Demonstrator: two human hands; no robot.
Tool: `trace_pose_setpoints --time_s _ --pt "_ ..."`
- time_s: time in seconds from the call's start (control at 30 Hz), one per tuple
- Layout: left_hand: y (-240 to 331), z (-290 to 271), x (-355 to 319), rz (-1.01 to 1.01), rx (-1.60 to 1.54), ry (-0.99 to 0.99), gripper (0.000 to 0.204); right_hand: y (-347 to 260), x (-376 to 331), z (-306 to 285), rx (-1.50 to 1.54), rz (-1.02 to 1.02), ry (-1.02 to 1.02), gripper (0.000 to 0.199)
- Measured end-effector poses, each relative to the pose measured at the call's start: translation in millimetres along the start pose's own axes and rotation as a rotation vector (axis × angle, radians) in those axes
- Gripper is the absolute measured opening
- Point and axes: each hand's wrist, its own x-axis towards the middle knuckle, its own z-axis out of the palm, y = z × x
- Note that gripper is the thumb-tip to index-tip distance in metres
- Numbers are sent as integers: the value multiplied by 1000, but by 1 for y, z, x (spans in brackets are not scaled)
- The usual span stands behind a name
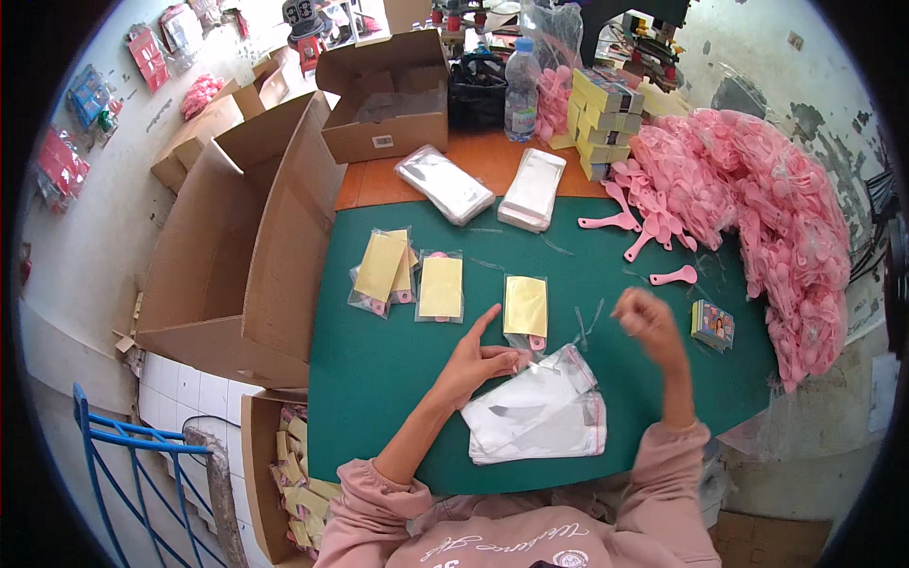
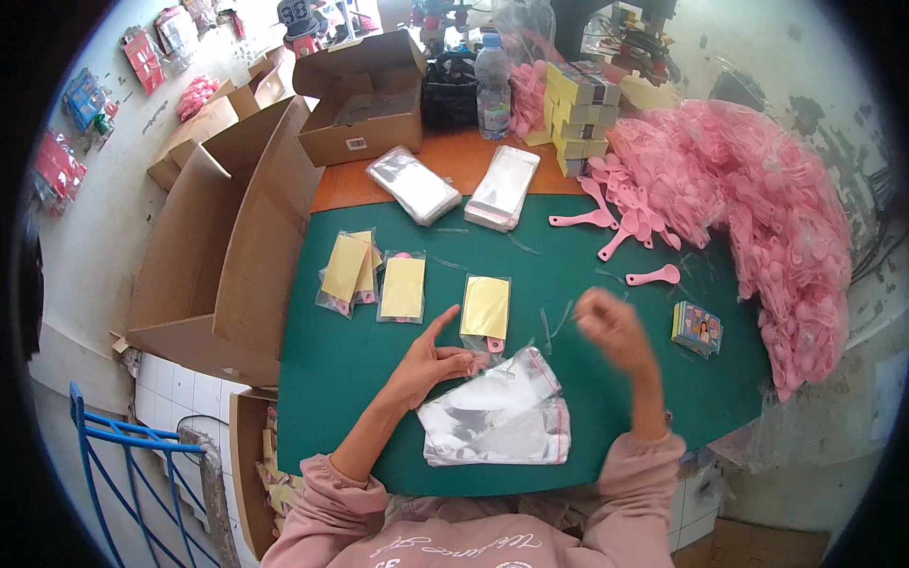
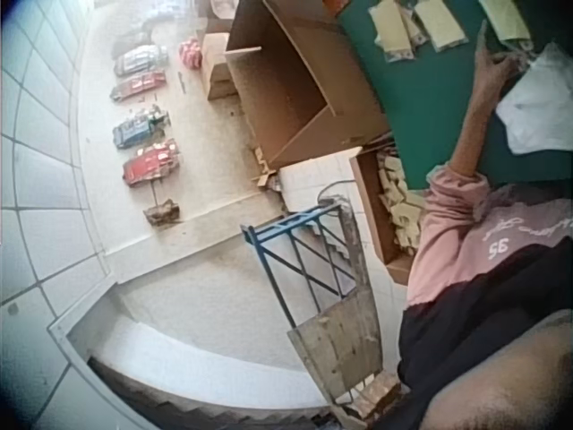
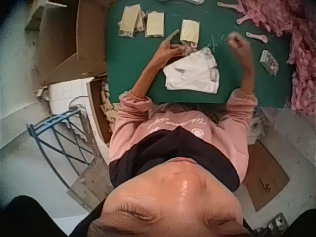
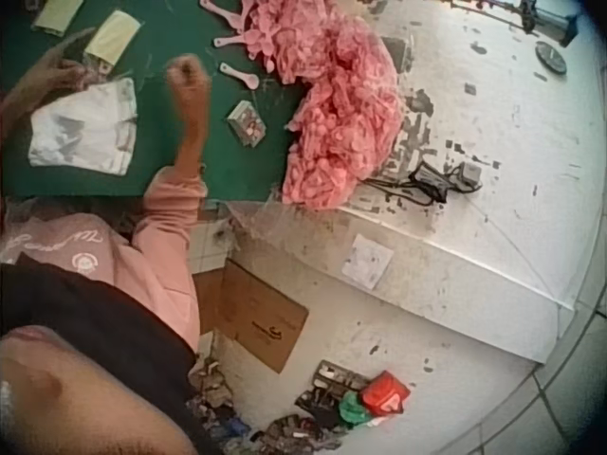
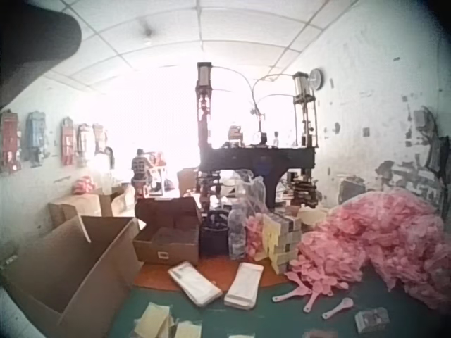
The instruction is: The person repeatedly places a pink plastic spoon and a small printed card into clear plastic bags, then seals each bag and sets it aside. The process is repeated continuously with items taken from nearby piles on the table.
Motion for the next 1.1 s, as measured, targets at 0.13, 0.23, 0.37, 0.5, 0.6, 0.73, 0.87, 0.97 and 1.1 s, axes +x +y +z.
trace_pose_setpoints --time_s 0.13,0.23,0.37,0.5,0.6,0.73,0.87,0.97,1.1 --pt "2 5 4 -28 -12 -27 71 22 9 -82 -52 244 188 7" --pt "5 11 6 -18 -59 -41 70 8 -2 -68 -880 27 395 24" --pt "1 -2 -1 2 -38 21 71 -48 1 59 -298 197 -43 46" --pt "0 2 2 3 -27 -10 73 -49 3 96 -406 26 -104 50" --pt "2 6 4 -14 -13 -4 74 -40 2 102 -420 -61 -93 39" --pt "3 5 3 5 3 -18 74 -41 1 86 -271 46 -111 24" --pt "4 -1 -1 4 14 35 73 -35 16 24 182 272 -215 14" --pt "5 5 2 10 46 28 69 2 23 -53 -475 163 150 25" --pt "2 -2 1 35 97 23 49 -24 31 -4 -1294 349 487 62"
